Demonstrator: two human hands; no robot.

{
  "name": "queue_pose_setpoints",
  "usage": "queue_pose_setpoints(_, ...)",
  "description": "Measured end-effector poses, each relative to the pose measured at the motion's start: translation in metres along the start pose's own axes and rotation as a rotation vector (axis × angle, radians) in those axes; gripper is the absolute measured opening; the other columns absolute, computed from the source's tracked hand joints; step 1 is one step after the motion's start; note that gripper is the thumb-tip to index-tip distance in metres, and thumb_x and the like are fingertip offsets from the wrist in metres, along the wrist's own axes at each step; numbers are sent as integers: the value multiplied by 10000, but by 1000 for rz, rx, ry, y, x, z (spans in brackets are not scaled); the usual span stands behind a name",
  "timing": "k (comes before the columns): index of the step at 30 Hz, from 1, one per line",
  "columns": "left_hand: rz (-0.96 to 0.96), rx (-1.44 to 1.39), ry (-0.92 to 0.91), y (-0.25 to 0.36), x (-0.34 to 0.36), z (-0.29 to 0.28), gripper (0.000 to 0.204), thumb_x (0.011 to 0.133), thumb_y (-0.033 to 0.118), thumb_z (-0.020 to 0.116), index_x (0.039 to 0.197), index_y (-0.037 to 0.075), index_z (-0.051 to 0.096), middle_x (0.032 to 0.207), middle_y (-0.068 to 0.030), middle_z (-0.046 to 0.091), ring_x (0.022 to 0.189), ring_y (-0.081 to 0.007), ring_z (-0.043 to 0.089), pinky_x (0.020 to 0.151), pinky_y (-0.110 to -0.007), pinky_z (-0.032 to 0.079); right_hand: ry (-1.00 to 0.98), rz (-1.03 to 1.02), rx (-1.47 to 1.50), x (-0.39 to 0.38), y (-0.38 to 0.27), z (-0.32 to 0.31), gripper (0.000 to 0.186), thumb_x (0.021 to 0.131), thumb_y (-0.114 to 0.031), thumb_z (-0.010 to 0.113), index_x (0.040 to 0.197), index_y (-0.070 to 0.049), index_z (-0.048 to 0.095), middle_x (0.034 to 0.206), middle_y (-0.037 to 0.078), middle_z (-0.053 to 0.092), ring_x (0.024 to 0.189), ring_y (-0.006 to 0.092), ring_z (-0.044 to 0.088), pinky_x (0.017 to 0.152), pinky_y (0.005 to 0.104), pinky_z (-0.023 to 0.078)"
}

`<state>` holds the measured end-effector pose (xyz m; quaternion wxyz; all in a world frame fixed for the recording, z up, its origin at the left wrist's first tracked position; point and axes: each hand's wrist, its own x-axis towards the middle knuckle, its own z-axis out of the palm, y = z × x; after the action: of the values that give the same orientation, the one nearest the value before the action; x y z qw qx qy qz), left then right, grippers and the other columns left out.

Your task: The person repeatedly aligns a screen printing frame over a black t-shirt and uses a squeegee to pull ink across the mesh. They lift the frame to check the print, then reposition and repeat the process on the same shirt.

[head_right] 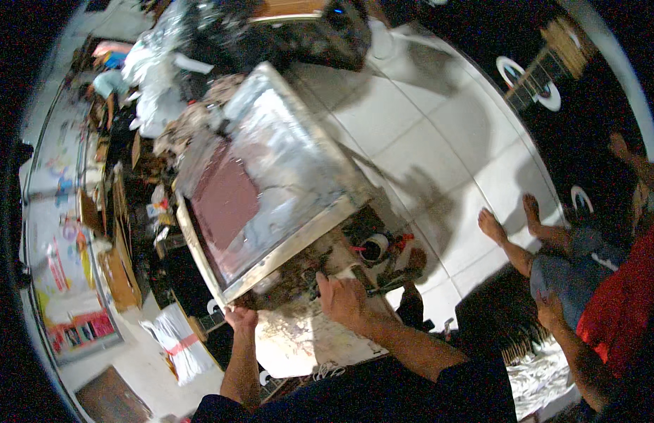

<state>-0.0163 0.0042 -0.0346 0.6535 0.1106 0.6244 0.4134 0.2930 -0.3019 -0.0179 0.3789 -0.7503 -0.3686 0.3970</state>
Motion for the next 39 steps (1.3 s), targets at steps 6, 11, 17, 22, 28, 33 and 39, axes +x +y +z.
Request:
queue_pose_setpoints(6, -169, -246, -208, -21, 2, -3, 690, 1057, 655, 316, 1095, 10, 558, 879, -165, 631, 750, -294, 582, 751, -389, 553, 34, 364, 320, 70, -12, 64, 523, 925, -242, 696, 1300, 69, 507, 988, 239, 728, 766, 324, 741, 682, 449, 579)
queue_pose_setpoints(11, -67, 37, -639, -37, 3, -15, 612, 1111, 492, 313, 1200, -40, 603, 994, -150, 728, 870, -228, 647, 869, -351, 513, 532, 214, 59, 75, -11, 90, 760, 902, -369, 782, 1422, 77, 453, 1331, 266, 588, 1072, 343, 633, 914, 435, 500)
queue_pose_setpoints(17, 869, 1115, -1005, -13, -26, -176, 300, 991, 261, 617, 1180, 29, 641, 1071, -215, 669, 984, -398, 642, 856, -494, 514, 988, -39, -639, 7, -43, 146, 348, 930, -326, 741, 1112, -30, 720, 1045, 159, 730, 964, 363, 667, 898, 499, 502)
queue_pose_setpoints(22, 584, 1188, -864, 55, 31, -424, 470, 942, 324, 723, 1319, 51, 661, 1264, -164, 696, 1150, -319, 663, 987, -422, 518, 848, -404, -664, 30, -106, 293, 217, 962, -234, 712, 1051, -37, 723, 1020, 106, 718, 955, 333, 658, 857, 475, 511)
queue_pose_setpoints(28, -43, 1412, 749, 134, 86, -727, 375, 940, 331, 641, 1182, 49, 684, 1094, -194, 728, 1092, -346, 707, 959, -439, 568, 337, -616, -227, 130, -223, 451, 155, 981, -164, 674, 1035, -25, 716, 969, 125, 683, 886, 274, 651, 808, 428, 541)
queue_pose_setpoints(33, 79, 297, 707, 172, 79, -773, 283, 908, 243, 662, 1072, 14, 698, 938, -162, 754, 730, -224, 754, 649, -372, 602, -227, -414, -162, 212, -270, 526, 240, 1009, -217, 649, 1125, -25, 735, 910, 125, 758, 790, 205, 707, 712, 379, 561)
queue_pose_setpoints(39, -159, 406, 576, 183, 126, -710, 338, 935, 313, 716, 1152, 54, 699, 906, -94, 763, 685, -223, 754, 559, -359, 597, -581, 64, -238, 274, -188, 626, 353, 1004, -316, 673, 1147, 5, 703, 848, 134, 756, 636, 188, 700, 607, 341, 572)
